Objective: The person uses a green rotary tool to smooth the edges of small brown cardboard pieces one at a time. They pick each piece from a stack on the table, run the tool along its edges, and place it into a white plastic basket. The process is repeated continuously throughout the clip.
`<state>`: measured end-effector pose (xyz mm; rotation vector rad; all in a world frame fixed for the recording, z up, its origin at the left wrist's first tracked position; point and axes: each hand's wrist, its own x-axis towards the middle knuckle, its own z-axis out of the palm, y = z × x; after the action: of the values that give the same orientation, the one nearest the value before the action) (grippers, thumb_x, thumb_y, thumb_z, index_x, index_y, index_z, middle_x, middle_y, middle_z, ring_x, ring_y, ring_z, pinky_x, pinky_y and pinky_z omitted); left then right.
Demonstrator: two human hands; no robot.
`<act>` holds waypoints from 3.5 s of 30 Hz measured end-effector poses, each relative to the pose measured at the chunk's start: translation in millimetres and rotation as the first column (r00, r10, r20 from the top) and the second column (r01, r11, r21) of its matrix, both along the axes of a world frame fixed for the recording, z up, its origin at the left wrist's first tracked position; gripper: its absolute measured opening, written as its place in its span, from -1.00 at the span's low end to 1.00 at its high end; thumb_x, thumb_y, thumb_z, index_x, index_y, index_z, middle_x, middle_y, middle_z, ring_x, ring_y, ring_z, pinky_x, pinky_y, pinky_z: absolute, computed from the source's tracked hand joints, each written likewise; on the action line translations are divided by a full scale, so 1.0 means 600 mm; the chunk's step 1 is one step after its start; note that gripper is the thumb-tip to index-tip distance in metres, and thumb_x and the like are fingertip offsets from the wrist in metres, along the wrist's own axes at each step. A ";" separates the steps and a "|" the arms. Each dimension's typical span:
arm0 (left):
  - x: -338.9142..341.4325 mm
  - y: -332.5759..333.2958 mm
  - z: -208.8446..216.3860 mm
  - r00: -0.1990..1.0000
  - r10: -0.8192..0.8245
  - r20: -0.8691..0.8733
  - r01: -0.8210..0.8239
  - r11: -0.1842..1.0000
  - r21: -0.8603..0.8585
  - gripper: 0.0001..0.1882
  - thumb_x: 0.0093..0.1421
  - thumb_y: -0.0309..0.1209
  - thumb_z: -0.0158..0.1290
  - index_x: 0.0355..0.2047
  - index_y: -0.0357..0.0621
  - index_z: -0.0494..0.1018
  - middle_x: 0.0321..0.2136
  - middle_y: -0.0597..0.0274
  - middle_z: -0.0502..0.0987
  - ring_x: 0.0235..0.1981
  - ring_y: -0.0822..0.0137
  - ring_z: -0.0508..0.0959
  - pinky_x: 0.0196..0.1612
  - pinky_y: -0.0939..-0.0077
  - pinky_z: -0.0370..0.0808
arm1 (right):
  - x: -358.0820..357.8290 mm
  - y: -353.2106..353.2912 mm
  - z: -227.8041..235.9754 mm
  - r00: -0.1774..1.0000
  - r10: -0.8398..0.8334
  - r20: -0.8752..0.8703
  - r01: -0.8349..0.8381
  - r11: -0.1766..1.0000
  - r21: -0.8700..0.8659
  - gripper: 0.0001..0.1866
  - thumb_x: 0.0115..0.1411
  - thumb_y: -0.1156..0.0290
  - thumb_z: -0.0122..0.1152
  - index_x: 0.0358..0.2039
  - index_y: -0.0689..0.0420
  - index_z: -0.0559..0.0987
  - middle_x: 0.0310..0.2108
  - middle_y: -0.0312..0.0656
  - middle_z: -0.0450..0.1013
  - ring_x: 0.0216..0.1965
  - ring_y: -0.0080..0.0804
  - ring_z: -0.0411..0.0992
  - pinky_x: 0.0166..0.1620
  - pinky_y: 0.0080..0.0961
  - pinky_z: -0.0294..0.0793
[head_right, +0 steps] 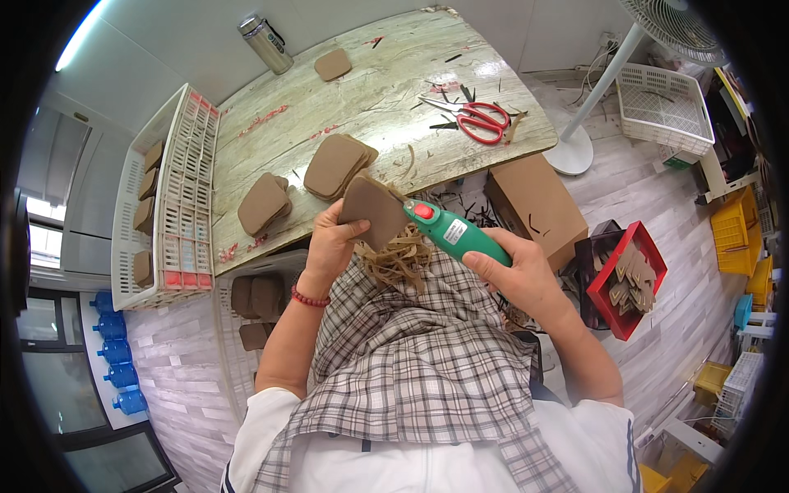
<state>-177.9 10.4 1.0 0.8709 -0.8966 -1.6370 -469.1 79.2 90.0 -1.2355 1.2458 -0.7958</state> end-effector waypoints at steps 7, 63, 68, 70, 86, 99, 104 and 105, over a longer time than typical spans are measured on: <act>-0.003 0.021 0.002 0.989 -0.133 0.064 0.121 0.979 0.162 -0.59 0.06 -0.74 0.07 -0.03 -0.33 0.46 -0.20 0.23 0.59 -0.22 0.45 0.56 -0.12 0.54 0.52 | 0.007 0.004 -0.020 1.000 0.005 -0.027 -0.005 1.000 -0.013 -0.60 0.18 0.22 0.27 -0.10 0.27 0.53 -0.55 -0.34 0.42 -0.57 -0.70 0.32 -0.51 -0.69 0.31; 0.116 -0.012 0.078 0.968 0.004 0.251 -0.021 0.998 0.064 -0.22 -0.05 -0.74 0.18 0.23 -0.19 0.21 0.09 0.07 0.37 -0.16 0.38 0.54 -0.05 0.50 0.52 | 0.064 -0.043 -0.037 0.984 0.121 0.130 -0.138 0.982 0.130 -0.63 0.20 0.18 0.24 -0.20 0.28 0.55 -0.54 -0.35 0.38 -0.56 -0.68 0.33 -0.51 -0.68 0.34; 0.332 -0.066 0.026 0.731 0.621 0.283 -0.614 0.779 -0.124 -0.60 0.15 -0.68 0.05 0.02 -0.21 0.36 -0.10 0.11 0.50 -0.18 0.30 0.56 -0.12 0.45 0.58 | 0.041 -0.038 -0.063 0.990 0.081 0.113 -0.094 0.989 0.118 -0.64 0.24 0.21 0.17 -0.20 0.30 0.51 -0.54 -0.29 0.39 -0.57 -0.63 0.35 -0.50 -0.65 0.36; 0.373 -0.082 -0.018 0.520 0.639 0.567 -0.580 0.751 -0.314 -0.56 0.12 -0.61 0.10 0.05 -0.22 0.37 -0.04 0.05 0.46 -0.03 0.19 0.47 0.02 0.28 0.46 | 0.041 -0.035 -0.064 0.991 0.087 0.104 -0.098 0.989 0.107 -0.64 0.24 0.22 0.18 -0.18 0.31 0.51 -0.53 -0.29 0.39 -0.56 -0.63 0.35 -0.50 -0.65 0.36; 0.083 -0.143 -0.031 -0.148 0.641 0.753 0.039 0.765 -0.643 -0.51 -0.03 -0.21 0.27 -0.17 -0.28 0.46 0.22 -0.14 0.17 0.36 -0.13 -0.09 0.36 -0.06 -0.20 | 0.024 -0.015 -0.085 0.995 -0.040 0.093 0.030 0.993 0.116 -0.68 0.21 0.26 0.23 -0.19 0.27 0.54 -0.51 -0.32 0.40 -0.54 -0.66 0.34 -0.50 -0.65 0.36; -0.031 -0.069 0.050 0.797 0.488 -0.355 -0.535 0.844 -0.040 -0.71 0.16 -0.70 0.07 -0.13 -0.21 0.34 -0.11 0.17 0.50 -0.11 0.31 0.51 0.02 0.45 0.48 | 0.057 -0.020 -0.071 0.986 -0.112 0.121 0.111 0.994 0.011 -0.65 0.20 0.24 0.26 -0.15 0.25 0.54 -0.54 -0.36 0.40 -0.57 -0.70 0.31 -0.50 -0.68 0.35; -0.056 -0.066 0.045 0.667 0.454 -0.591 -0.491 0.864 0.110 -0.55 0.18 -0.72 0.01 0.07 -0.13 0.33 -0.01 0.22 0.47 0.03 0.25 0.47 0.16 0.31 0.44 | 0.070 -0.020 -0.052 0.984 -0.122 0.130 0.125 0.992 -0.011 -0.65 0.21 0.25 0.25 -0.13 0.26 0.53 -0.55 -0.37 0.40 -0.58 -0.70 0.31 -0.50 -0.69 0.34; -0.060 -0.065 0.045 0.657 0.457 -0.600 -0.493 0.862 0.117 -0.56 0.18 -0.71 0.02 0.07 -0.13 0.33 0.00 0.21 0.47 0.03 0.25 0.47 0.16 0.31 0.44 | 0.072 -0.019 -0.051 0.982 -0.126 0.142 0.130 0.991 -0.016 -0.66 0.21 0.26 0.25 -0.13 0.26 0.53 -0.55 -0.37 0.40 -0.58 -0.71 0.31 -0.50 -0.69 0.34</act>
<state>-214.1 -28.5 28.1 0.4184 -0.2130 -1.2795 -425.9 67.9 59.1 -1.1078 1.2111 -0.9788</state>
